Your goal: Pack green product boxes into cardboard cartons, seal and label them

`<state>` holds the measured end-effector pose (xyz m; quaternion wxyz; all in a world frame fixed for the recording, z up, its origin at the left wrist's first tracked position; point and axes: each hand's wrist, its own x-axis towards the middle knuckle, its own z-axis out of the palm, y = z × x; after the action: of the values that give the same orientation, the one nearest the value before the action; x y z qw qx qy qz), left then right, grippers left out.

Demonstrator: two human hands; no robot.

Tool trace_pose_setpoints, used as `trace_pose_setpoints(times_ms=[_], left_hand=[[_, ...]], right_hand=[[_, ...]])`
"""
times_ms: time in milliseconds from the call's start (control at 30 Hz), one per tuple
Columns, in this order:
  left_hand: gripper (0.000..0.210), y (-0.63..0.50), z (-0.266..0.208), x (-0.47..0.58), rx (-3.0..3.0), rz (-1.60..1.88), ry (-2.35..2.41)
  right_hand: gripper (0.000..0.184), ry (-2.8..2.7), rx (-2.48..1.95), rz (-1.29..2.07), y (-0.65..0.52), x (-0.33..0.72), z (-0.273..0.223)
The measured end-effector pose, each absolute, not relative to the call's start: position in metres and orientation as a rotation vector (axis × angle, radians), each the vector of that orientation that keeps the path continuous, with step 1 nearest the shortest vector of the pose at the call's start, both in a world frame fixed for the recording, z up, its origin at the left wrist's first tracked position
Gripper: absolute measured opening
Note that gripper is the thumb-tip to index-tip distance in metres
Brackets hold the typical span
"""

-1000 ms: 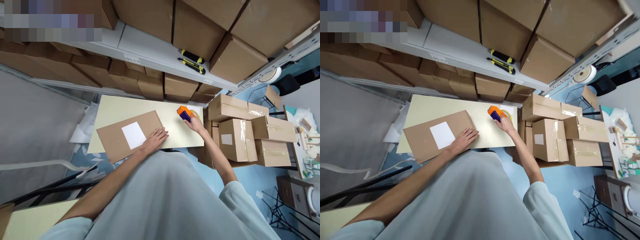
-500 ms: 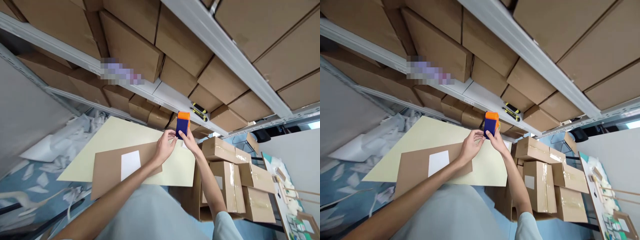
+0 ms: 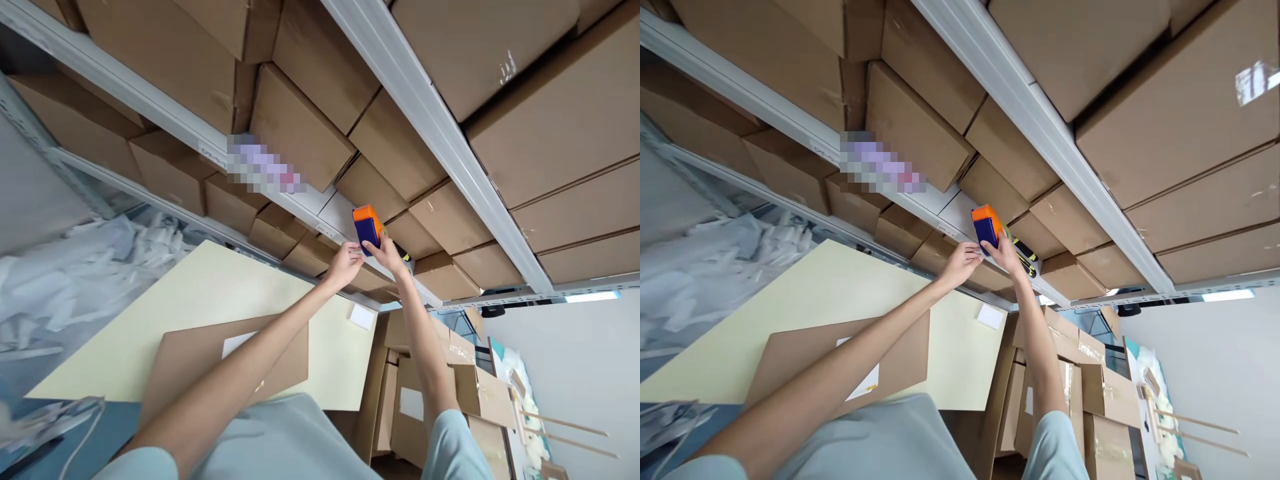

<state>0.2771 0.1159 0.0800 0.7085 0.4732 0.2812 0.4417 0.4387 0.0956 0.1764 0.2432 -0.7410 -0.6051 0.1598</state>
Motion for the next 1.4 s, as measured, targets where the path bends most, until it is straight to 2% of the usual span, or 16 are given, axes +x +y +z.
trace_pose_setpoints(times_ms=[100,233,300,500,600,667,767,867,933,1000,1100,1200,1400], left_hand=[[0.037,0.099,0.066,0.258,1.223,0.993,0.698],[0.043,0.063,0.039,0.218,1.564,1.001,0.793],[0.044,0.051,0.03,0.202,1.625,0.993,0.828],[0.043,0.029,0.026,0.169,1.679,0.938,0.942],[0.046,0.018,0.01,0.129,1.727,0.945,1.025],[0.049,0.01,-0.01,0.084,1.739,0.946,1.165],[0.055,-0.01,-0.047,0.004,1.682,0.808,1.517],[0.068,-0.043,-0.073,-0.061,1.549,0.592,1.842],[0.065,-0.065,-0.083,-0.083,1.465,0.445,1.961],[0.054,-0.081,-0.088,-0.089,1.435,0.334,1.983],[0.036,-0.084,-0.093,-0.079,1.496,0.262,1.965],[0.027,-0.057,-0.098,-0.066,1.652,0.207,1.949],[0.034,0.026,-0.1,-0.036,1.999,0.252,1.743]], right_hand=[[0.046,-1.735,-2.228,0.403,0.125,0.455,0.177],[0.029,-1.814,-2.444,0.352,0.147,0.454,0.16],[0.027,-1.819,-2.522,0.301,0.151,0.447,0.15],[0.051,-1.814,-2.626,0.052,0.146,0.423,0.148],[0.061,-1.769,-2.394,-0.207,0.114,0.412,0.147],[0.06,-1.672,-2.156,-0.314,0.071,0.397,0.128],[0.053,-1.539,-2.006,-0.099,-0.019,0.36,0.066],[0.048,-1.375,-2.067,0.381,-0.115,0.309,-0.012],[0.048,-1.222,-2.122,0.635,-0.167,0.277,-0.053],[0.05,-1.096,-2.128,0.798,-0.202,0.253,-0.079],[0.056,-0.99,-2.066,0.929,-0.222,0.235,-0.092],[0.062,-0.931,-1.979,1.043,-0.219,0.234,-0.092],[0.063,-0.84,-1.826,1.109,-0.209,0.26,-0.092]])
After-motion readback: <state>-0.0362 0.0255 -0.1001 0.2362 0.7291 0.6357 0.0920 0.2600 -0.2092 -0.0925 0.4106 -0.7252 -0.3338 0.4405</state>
